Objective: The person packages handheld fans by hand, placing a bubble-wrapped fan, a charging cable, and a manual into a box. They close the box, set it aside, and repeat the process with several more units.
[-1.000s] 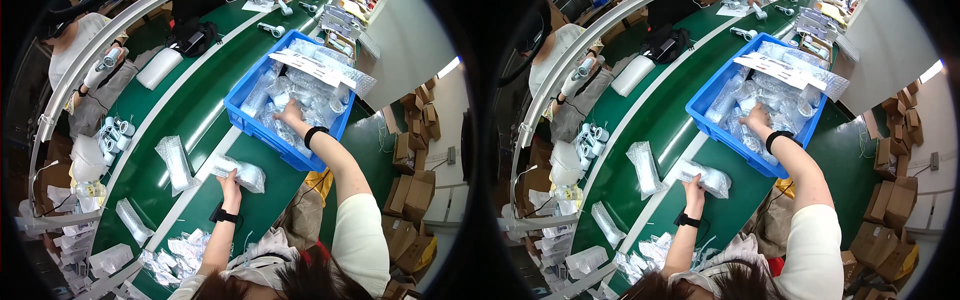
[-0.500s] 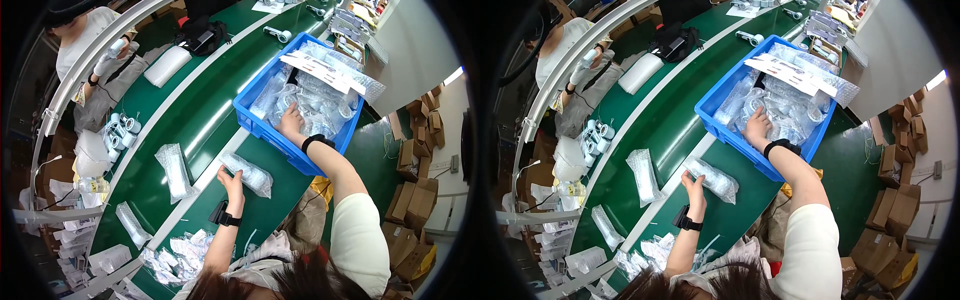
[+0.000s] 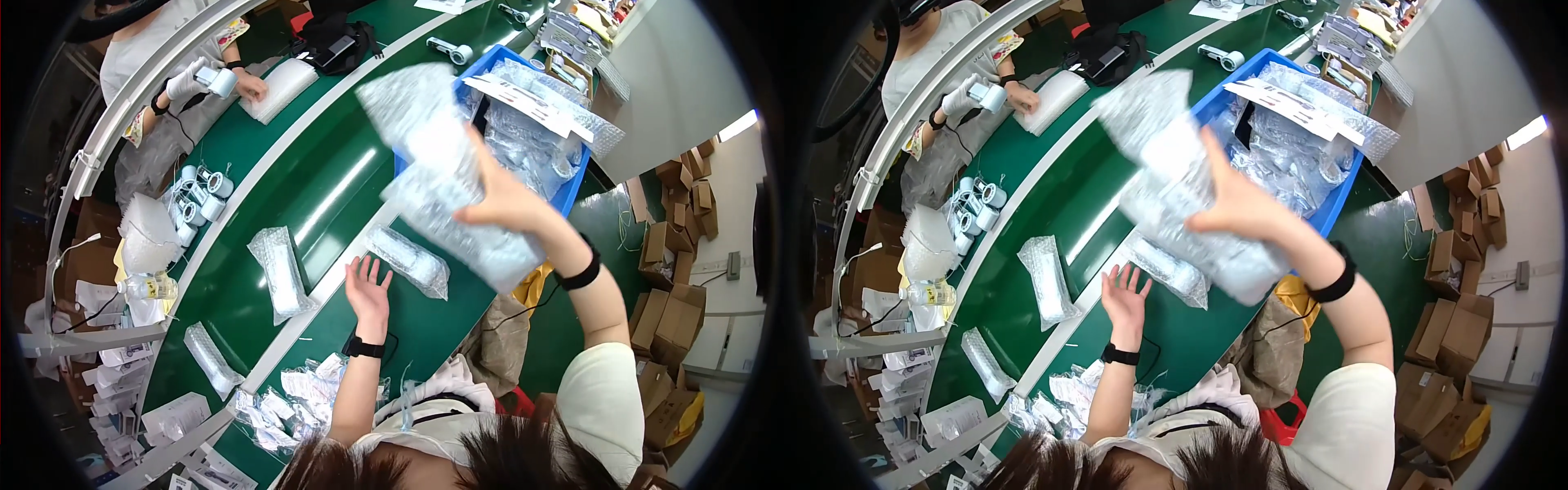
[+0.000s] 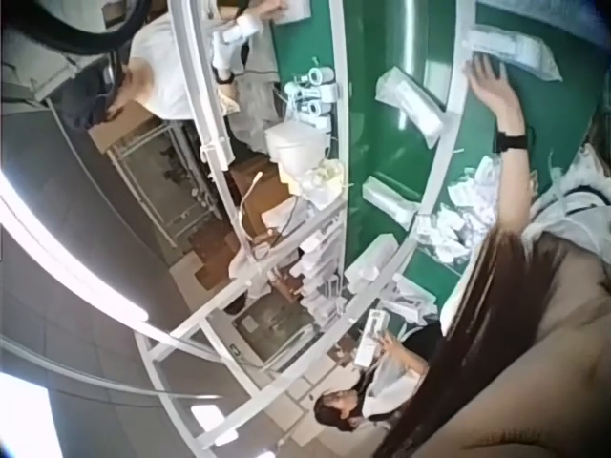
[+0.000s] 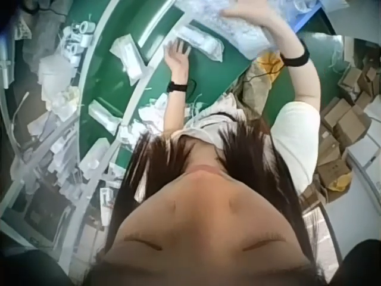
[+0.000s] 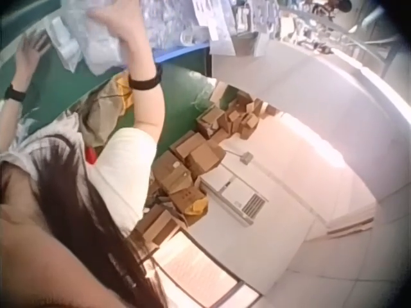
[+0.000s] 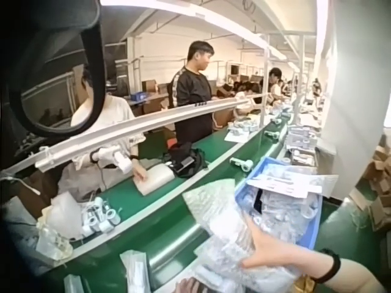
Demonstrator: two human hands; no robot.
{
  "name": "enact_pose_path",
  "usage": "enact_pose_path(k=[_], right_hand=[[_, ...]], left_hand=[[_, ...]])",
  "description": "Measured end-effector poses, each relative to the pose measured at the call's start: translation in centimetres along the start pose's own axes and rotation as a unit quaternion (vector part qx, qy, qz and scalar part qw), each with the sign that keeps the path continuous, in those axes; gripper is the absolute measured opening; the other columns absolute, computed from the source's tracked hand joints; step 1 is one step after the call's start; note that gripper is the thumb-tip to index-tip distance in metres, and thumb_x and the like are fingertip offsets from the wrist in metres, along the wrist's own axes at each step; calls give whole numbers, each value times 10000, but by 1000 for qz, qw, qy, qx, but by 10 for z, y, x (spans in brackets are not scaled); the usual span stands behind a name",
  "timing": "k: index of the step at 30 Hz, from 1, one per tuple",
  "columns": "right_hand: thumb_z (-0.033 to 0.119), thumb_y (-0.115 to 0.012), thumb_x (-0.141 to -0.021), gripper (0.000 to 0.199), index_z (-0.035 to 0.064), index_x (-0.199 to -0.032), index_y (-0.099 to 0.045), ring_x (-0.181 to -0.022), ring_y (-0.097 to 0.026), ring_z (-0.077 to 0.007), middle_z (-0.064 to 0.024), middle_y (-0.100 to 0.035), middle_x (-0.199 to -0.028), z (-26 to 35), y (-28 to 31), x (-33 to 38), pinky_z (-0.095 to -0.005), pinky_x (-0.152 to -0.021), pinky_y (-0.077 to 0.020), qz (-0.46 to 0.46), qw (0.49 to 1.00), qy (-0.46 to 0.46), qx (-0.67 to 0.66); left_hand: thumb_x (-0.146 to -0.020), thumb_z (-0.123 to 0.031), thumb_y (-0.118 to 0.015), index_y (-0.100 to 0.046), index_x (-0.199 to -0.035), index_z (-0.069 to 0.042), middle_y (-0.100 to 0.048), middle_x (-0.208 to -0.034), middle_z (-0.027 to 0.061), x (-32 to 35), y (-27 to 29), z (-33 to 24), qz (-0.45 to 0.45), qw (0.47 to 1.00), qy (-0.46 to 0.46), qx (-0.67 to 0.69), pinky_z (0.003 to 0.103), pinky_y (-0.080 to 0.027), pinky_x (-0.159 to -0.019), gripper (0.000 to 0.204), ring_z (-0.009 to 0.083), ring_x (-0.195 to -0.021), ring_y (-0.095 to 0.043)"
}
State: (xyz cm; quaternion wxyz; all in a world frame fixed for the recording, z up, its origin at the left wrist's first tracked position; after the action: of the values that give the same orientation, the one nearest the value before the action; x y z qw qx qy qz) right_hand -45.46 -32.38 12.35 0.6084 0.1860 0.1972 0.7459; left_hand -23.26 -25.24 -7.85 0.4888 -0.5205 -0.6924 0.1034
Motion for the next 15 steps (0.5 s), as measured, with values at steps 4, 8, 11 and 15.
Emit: enact_pose_path(k=[4,8,11,15], right_hand=[[222,-708,-524,1136,12,-1354,39,-989,-452,-439,-316,-406,-1044,-31,-143,30,-412,-843,-402,133,982,-93,96],[252,-703,-581,1037,56,-1364,-52,-943,-481,-425,-299,-416,-1054,-81,-215,47,-391,-834,-414,97,984,-20,148],[241,-681,-645,781,48,-1292,-288,-904,-523,-370,-243,-484,-1032,-73,-177,55,-383,-798,-436,25,991,84,105],[335,-566,-758,481,-35,-1055,-488,-783,-586,-355,-233,-585,-805,-73,-18,15,-414,-688,-476,-25,903,-197,380]], left_hand=[[-870,-406,-409,-290,-1264,-47,-286,-1322,119,7,25,2,91,980,26,174,417,-272,-980,546,257,-1214,-296],[-882,-392,-399,-285,-1278,-45,-270,-1338,124,6,70,8,42,994,-60,79,389,-259,-994,539,250,-1222,-288],[-884,-363,-412,-285,-1282,-50,-283,-1331,122,14,73,7,-60,988,-134,-45,370,-260,-992,522,246,-1207,-306],[-873,-308,-452,-286,-1284,-60,-303,-1317,115,26,70,0,-177,947,-218,-155,354,-268,-983,508,240,-1182,-332]])
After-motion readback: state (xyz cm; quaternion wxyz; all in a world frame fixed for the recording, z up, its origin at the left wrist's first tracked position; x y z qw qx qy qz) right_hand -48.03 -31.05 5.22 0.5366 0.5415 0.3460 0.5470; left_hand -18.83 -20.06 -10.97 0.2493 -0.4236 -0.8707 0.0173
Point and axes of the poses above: each hand's wrist, its own x-axis away from the middle knuckle, its own y-axis out of the back of the hand, z = x × y, the point moved 2 cm from there along -x, towards the middle knuckle
